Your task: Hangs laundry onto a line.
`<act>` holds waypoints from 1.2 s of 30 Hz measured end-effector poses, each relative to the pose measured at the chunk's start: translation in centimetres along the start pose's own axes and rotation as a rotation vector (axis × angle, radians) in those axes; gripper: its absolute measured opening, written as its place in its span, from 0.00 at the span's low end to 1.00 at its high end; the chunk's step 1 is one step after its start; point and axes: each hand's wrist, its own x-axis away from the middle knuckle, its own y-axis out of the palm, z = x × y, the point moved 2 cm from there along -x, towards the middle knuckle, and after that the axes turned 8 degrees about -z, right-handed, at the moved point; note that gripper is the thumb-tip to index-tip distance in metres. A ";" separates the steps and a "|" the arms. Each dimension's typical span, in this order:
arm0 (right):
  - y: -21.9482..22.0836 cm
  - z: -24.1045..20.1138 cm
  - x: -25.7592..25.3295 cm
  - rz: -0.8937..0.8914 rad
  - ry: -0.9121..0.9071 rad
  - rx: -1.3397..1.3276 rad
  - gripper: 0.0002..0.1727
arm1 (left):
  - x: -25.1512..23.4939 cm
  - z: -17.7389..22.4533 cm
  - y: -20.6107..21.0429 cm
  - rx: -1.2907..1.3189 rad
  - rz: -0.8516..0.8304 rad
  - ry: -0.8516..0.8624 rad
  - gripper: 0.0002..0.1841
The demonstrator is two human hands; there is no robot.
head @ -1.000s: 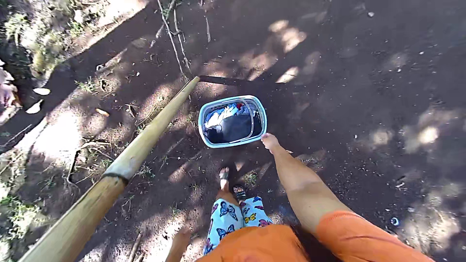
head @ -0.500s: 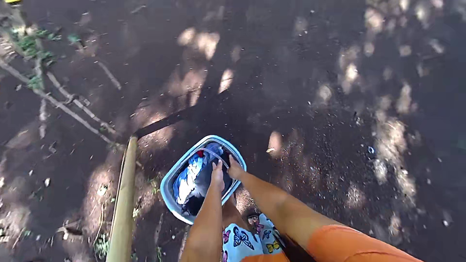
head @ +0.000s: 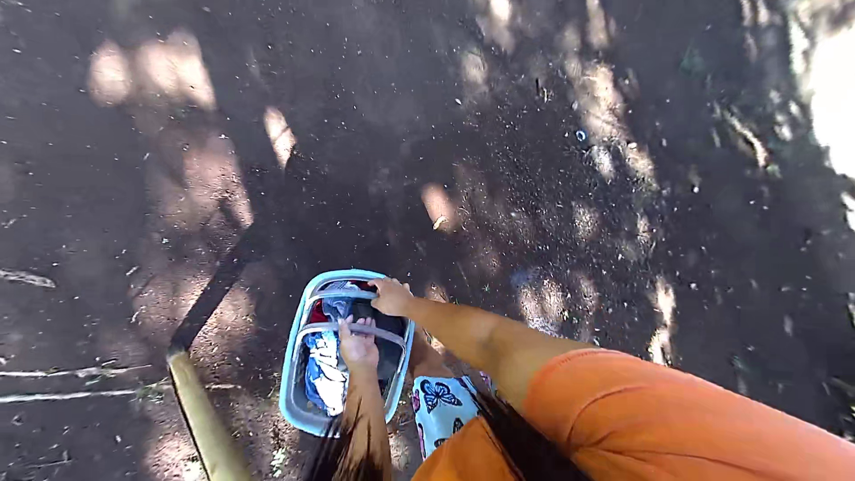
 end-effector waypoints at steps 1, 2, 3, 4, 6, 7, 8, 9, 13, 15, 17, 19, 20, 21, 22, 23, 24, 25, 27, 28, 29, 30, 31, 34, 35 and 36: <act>0.5 0.3 -0.2 -0.065 -0.065 -0.027 0.26 | 1.5 0.0 -1.4 0.037 -0.004 0.040 0.20; 1.2 -0.1 0.6 -0.157 -0.098 -0.048 0.26 | 3.2 0.0 -3.0 0.073 -0.009 0.070 0.21; 2.2 -1.0 2.0 -0.262 -0.103 -0.075 0.26 | 5.0 0.0 -4.9 0.103 -0.007 0.084 0.22; 3.4 -1.8 3.4 -0.361 -0.096 -0.106 0.28 | 6.7 0.0 -6.8 0.116 0.026 0.092 0.24; 6.5 -2.7 5.1 -0.433 -0.097 -0.104 0.29 | 9.0 -0.3 -10.3 0.099 0.147 0.073 0.23; 7.8 -2.8 5.3 -0.418 -0.111 -0.071 0.29 | 9.4 -0.4 -11.6 0.077 0.193 0.060 0.22; 8.3 -2.8 5.4 -0.395 -0.120 -0.041 0.30 | 9.7 -0.3 -12.1 0.047 0.218 0.053 0.22; 8.0 -2.8 5.5 -0.367 -0.116 -0.042 0.31 | 9.9 0.1 -11.4 0.012 0.229 0.048 0.22; 5.4 -0.8 5.4 -0.350 -0.076 -0.033 0.36 | 12.2 1.4 -4.5 -0.084 0.287 0.034 0.23; 4.6 -0.2 7.0 -0.329 -0.077 -0.019 0.35 | 13.5 1.1 -2.7 -0.071 0.252 0.028 0.21; 3.1 1.1 8.8 -0.296 -0.069 -0.054 0.35 | 13.7 -0.1 -2.3 -0.069 0.215 0.034 0.21; 1.0 2.4 11.4 -0.266 -0.055 -0.105 0.34 | 13.4 -1.3 -1.7 -0.061 0.167 0.054 0.23; -0.3 2.9 12.9 -0.239 -0.050 -0.143 0.34 | 13.5 -1.5 -0.9 -0.065 0.145 0.059 0.24; -1.7 3.5 14.3 -0.208 -0.046 -0.187 0.33 | 14.0 -1.4 0.1 -0.069 0.125 0.057 0.24; -3.1 4.1 16.0 -0.191 -0.043 -0.241 0.33 | 15.2 -1.0 1.6 -0.086 0.113 0.053 0.24; -4.4 4.7 18.0 -0.190 -0.033 -0.293 0.32 | 16.7 -0.7 3.3 -0.106 0.113 0.042 0.24; -5.6 5.4 20.0 -0.197 -0.021 -0.340 0.32 | 18.4 -0.4 5.2 -0.135 0.113 0.029 0.24; -6.8 6.3 21.8 -0.191 -0.011 -0.389 0.31 | 19.9 -0.2 7.1 -0.160 0.103 0.020 0.24; -9.3 8.7 24.7 -0.163 -0.005 -0.520 0.30 | 22.0 -0.5 11.0 -0.218 0.063 0.020 0.23; -10.6 10.2 26.1 -0.159 -0.009 -0.594 0.28 | 22.9 -1.1 13.2 -0.253 0.041 0.018 0.22; -12.1 11.9 27.5 -0.155 -0.021 -0.662 0.27 | 23.8 -2.0 15.7 -0.290 0.021 0.019 0.21; -13.9 13.8 28.7 -0.140 -0.040 -0.719 0.26 | 24.4 -3.0 18.6 -0.327 -0.005 0.024 0.21; -15.9 15.9 29.9 -0.111 -0.058 -0.764 0.26 | 25.0 -4.2 21.8 -0.365 -0.036 0.023 0.19; -22.5 22.5 34.4 -0.027 -0.084 -0.900 0.26 | 26.8 -8.8 32.3 -0.519 -0.126 -0.015 0.16; -24.3 24.9 35.6 0.029 -0.083 -0.941 0.25 | 27.2 -10.6 35.6 -0.563 -0.157 -0.037 0.15; -26.1 27.3 36.7 0.089 -0.077 -0.978 0.25 | 27.4 -12.4 38.8 -0.602 -0.194 -0.056 0.14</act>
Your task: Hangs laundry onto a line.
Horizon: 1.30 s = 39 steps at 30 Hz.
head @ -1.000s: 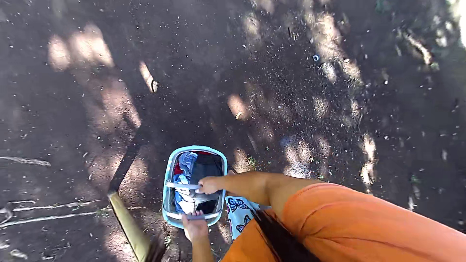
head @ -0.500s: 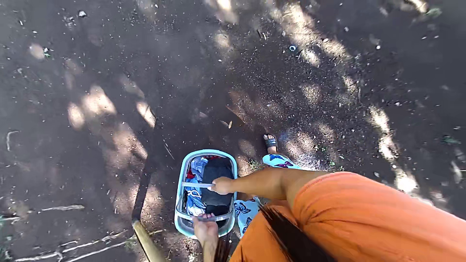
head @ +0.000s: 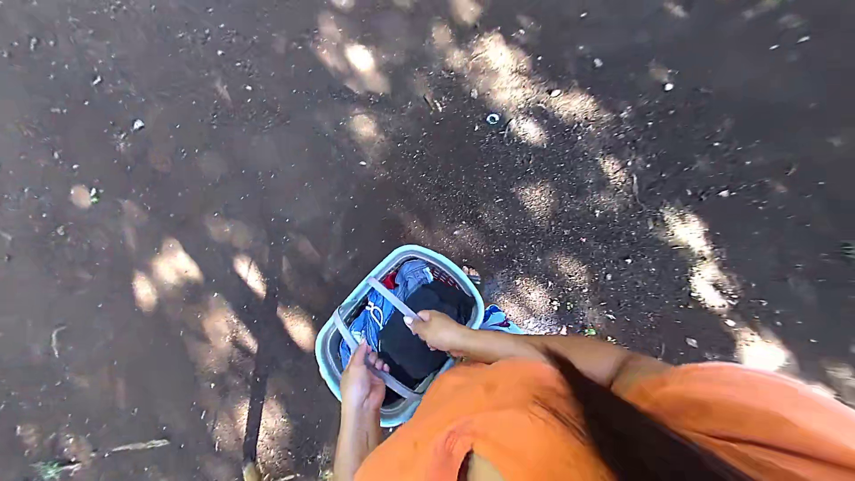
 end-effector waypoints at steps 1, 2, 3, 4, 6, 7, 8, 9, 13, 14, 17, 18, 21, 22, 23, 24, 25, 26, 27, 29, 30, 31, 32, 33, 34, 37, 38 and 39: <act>-3.0 -0.3 0.8 0.050 -0.019 -0.028 0.24 | -0.6 0.1 3.4 -0.031 -0.032 -0.009 0.15; -5.7 -0.3 1.5 0.092 -0.031 -0.051 0.24 | -1.1 0.1 6.4 -0.061 -0.056 -0.015 0.16; -8.2 -0.2 1.9 0.131 -0.039 -0.067 0.24 | -1.7 -0.1 9.2 -0.093 -0.072 -0.018 0.17; -10.5 0.0 2.2 0.166 -0.045 -0.076 0.24 | -2.4 -0.4 11.7 -0.122 -0.083 -0.019 0.19; -14.8 1.2 2.4 0.236 -0.057 -0.094 0.25 | -4.5 -1.6 16.1 -0.175 -0.107 -0.019 0.20; -16.7 1.8 2.2 0.271 -0.062 -0.097 0.25 | -5.9 -2.4 18.0 -0.192 -0.121 -0.010 0.21; -18.5 2.3 1.9 0.312 -0.066 -0.100 0.25 | -7.3 -3.1 19.9 -0.205 -0.149 -0.004 0.20; -20.4 2.6 1.5 0.358 -0.070 -0.101 0.25 | -8.5 -3.6 21.9 -0.207 -0.174 0.004 0.20; -27.6 3.4 -0.3 0.513 -0.010 -0.094 0.26 | -14.0 -5.6 28.9 -0.199 -0.244 -0.022 0.19; -29.6 3.7 -0.9 0.541 0.006 -0.089 0.27 | -15.6 -6.1 30.5 -0.203 -0.260 -0.036 0.18; -34.8 4.3 -2.7 0.634 0.014 -0.059 0.26 | -19.7 -7.8 34.8 -0.256 -0.326 -0.047 0.15; -36.2 4.3 -3.2 0.667 0.018 -0.055 0.25 | -21.0 -8.2 36.1 -0.281 -0.360 -0.047 0.15; -41.3 5.4 -4.2 0.762 0.033 -0.048 0.25 | -24.1 -9.2 40.1 -0.368 -0.487 -0.053 0.14; -43.1 5.9 -4.2 0.779 0.037 -0.058 0.25 | -25.0 -9.6 41.1 -0.388 -0.518 -0.062 0.15; -45.1 6.2 -3.8 0.800 0.028 -0.076 0.25 | -25.8 -9.9 42.2 -0.398 -0.533 -0.062 0.15; -47.2 6.4 -3.2 0.830 0.010 -0.097 0.25 | -26.6 -10.0 43.1 -0.412 -0.529 -0.052 0.15; -49.2 6.7 -2.5 0.870 -0.005 -0.122 0.25 | -27.3 -9.8 43.3 -0.452 -0.501 -0.034 0.16; -50.9 7.2 -1.8 0.930 0.003 -0.132 0.25 | -28.2 -9.5 42.8 -0.550 -0.458 0.005 0.17; -52.5 7.6 -1.3 1.043 0.048 -0.104 0.25 | -29.1 -8.7 41.9 -0.717 -0.400 0.064 0.19; -53.9 7.1 -0.6 1.291 0.202 -0.008 0.28 | -30.7 -6.5 38.5 -1.097 -0.289 0.194 0.25; -53.4 6.0 -0.8 1.354 0.206 0.070 0.31 | -31.3 -5.4 36.5 -1.216 -0.251 0.268 0.29; -52.4 4.7 -1.9 1.340 0.146 0.190 0.33 | -31.5 -3.9 34.8 -1.293 -0.226 0.309 0.32; -50.9 3.3 -3.8 1.245 0.082 0.316 0.35 | -31.4 -2.5 33.2 -1.347 -0.205 0.321 0.33; -49.0 2.2 -6.3 1.107 0.046 0.402 0.39 | -30.9 -1.4 31.5 -1.390 -0.194 0.295 0.32; -46.8 2.0 -9.1 0.965 0.071 0.466 0.45 | -30.1 -0.5 29.7 -1.416 -0.180 0.255 0.32; -42.2 2.1 -14.4 0.822 0.242 0.552 0.63 | -27.6 1.1 24.9 -1.375 -0.114 0.135 0.28; -41.9 2.6 -15.0 0.857 0.266 0.567 0.64 | -26.7 1.3 23.3 -1.331 -0.094 0.110 0.26; -41.9 2.9 -15.3 0.901 0.274 0.576 0.63 | -25.5 1.4 21.9 -1.290 -0.086 0.084 0.25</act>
